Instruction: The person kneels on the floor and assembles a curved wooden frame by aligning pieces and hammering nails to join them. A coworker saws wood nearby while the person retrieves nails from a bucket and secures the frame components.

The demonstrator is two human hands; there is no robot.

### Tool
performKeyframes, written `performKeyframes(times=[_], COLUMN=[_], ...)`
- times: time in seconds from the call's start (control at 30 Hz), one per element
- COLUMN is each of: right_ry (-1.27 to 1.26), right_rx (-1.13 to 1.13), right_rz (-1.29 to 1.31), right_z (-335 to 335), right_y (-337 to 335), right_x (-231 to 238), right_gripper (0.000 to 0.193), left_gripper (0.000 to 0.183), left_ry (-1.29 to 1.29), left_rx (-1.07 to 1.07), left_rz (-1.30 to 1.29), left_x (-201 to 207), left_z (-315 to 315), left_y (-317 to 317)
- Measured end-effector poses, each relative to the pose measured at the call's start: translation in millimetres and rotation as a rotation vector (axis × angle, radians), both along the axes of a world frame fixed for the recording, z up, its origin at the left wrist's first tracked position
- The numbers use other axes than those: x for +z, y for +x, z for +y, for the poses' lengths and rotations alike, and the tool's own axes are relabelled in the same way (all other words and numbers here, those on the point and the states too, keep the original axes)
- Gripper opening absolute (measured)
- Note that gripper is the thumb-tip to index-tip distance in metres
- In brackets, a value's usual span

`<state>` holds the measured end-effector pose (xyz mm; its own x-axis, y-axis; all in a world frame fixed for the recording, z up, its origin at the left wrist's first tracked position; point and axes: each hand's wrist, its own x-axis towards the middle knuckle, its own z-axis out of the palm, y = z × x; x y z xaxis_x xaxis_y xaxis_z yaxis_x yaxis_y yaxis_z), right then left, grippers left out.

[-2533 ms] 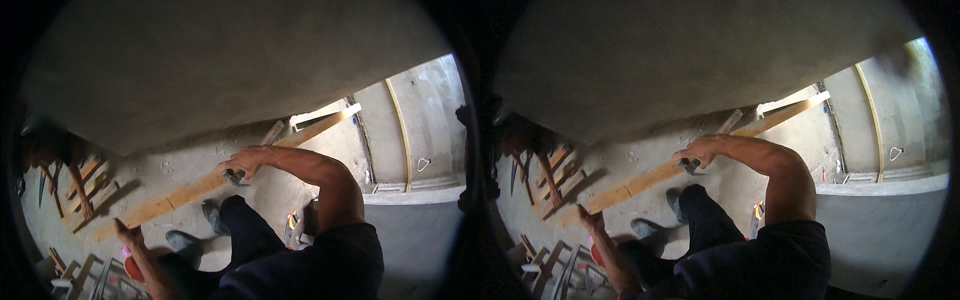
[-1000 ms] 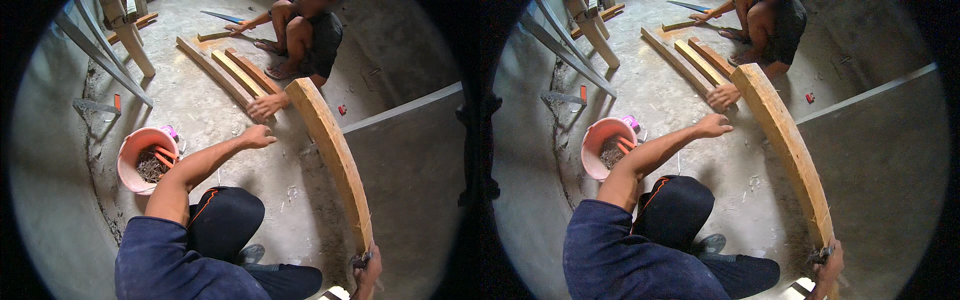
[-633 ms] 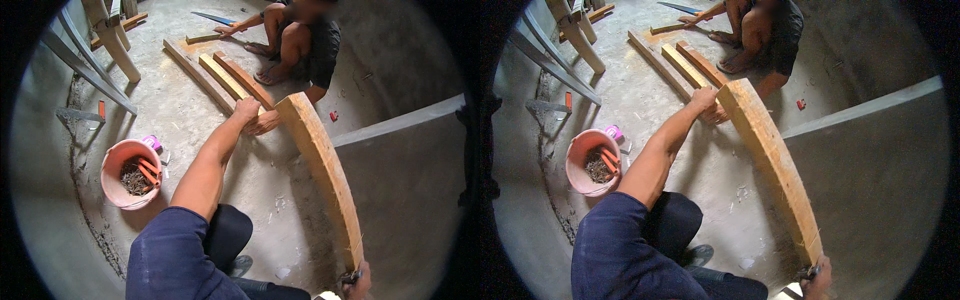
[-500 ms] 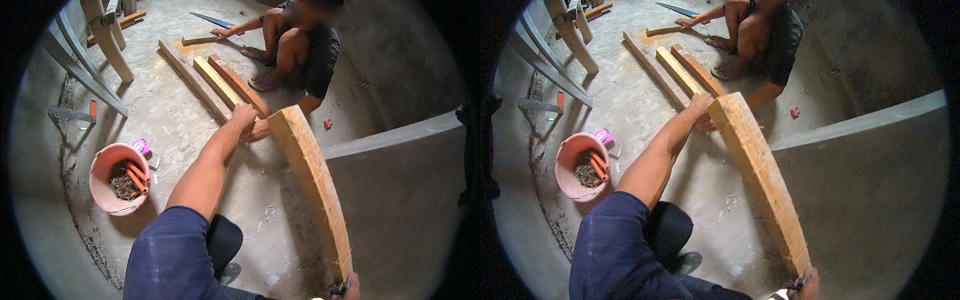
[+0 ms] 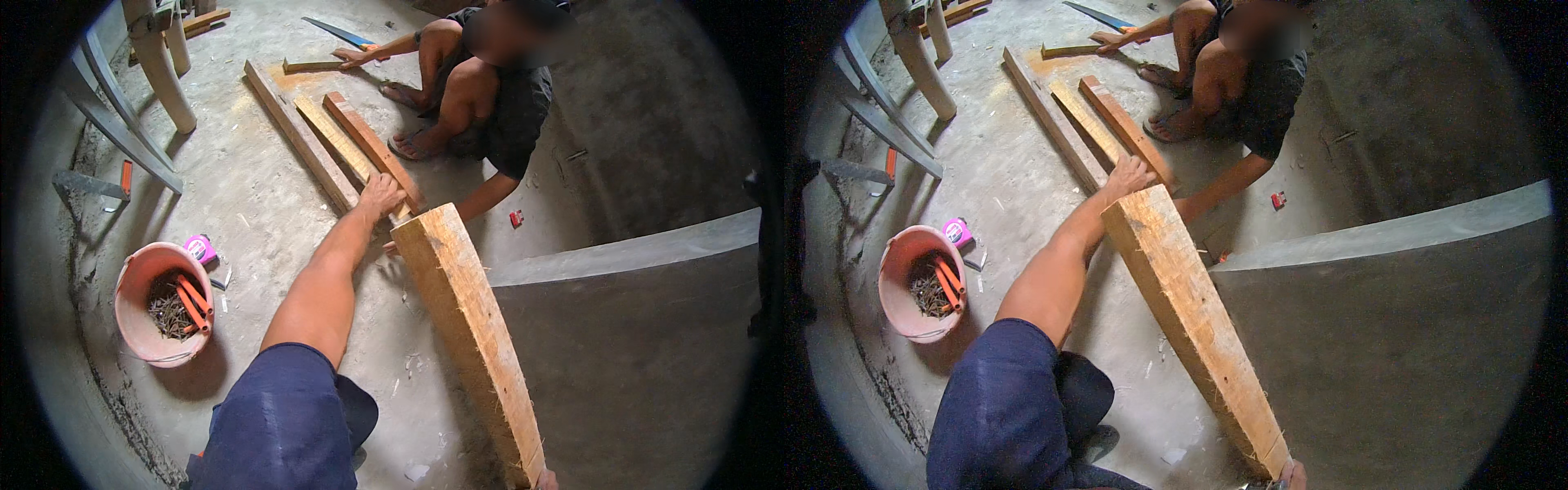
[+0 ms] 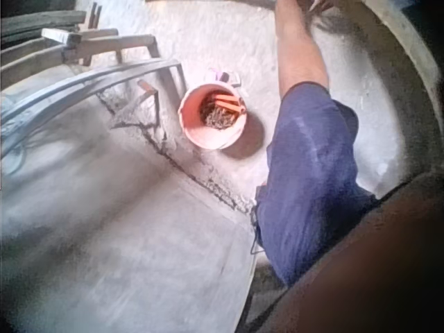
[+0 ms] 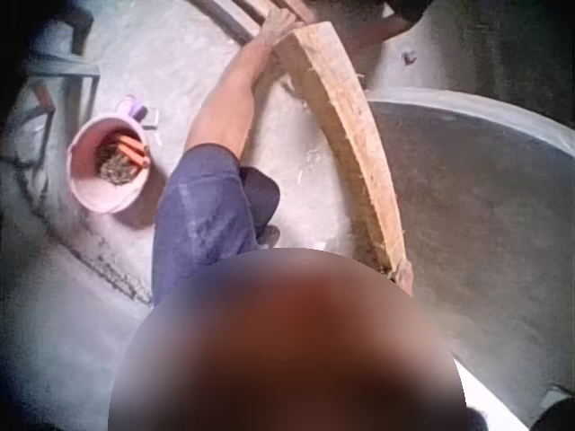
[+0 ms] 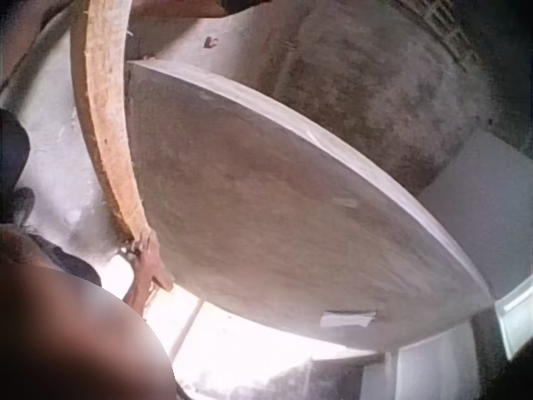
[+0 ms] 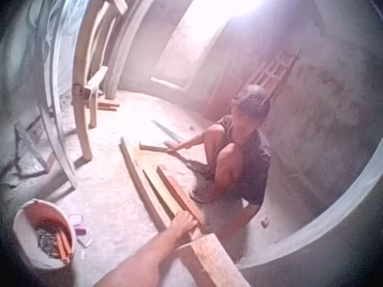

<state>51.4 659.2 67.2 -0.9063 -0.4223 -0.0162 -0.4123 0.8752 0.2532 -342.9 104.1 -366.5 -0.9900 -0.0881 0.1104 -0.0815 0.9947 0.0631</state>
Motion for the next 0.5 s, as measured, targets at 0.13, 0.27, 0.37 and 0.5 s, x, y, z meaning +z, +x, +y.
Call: performKeyframes(times=[0.13, 0.27, 0.37, 0.5], right_ry=[-0.094, -0.101, -0.024, -0.266], right_rx=[-0.346, 0.104, 0.016, -0.011], right_rz=[-0.166, 0.118, 0.122, 0.099], right_z=[-6.3, 16.7, 37.8, 51.0], right_y=[2.2, 15.9, 28.1, 40.0], right_x=[-1.0, -12.7, -18.4, -30.1], right_gripper=[0.045, 0.059, 0.068, 0.038], left_gripper=[0.018, 0.019, 0.040, 0.049], left_ry=[0.025, 0.105, 0.308, 0.490], left_rx=[-0.015, -0.026, -0.084, -0.136], left_rz=[0.467, 0.725, 1.023, 1.129], left_x=[28.9, 84.3, 132.0, 188.3], left_z=[-29.7, -83.7, -127.0, -140.2], left_y=[11.4, 54.1, 115.5, 216.4])
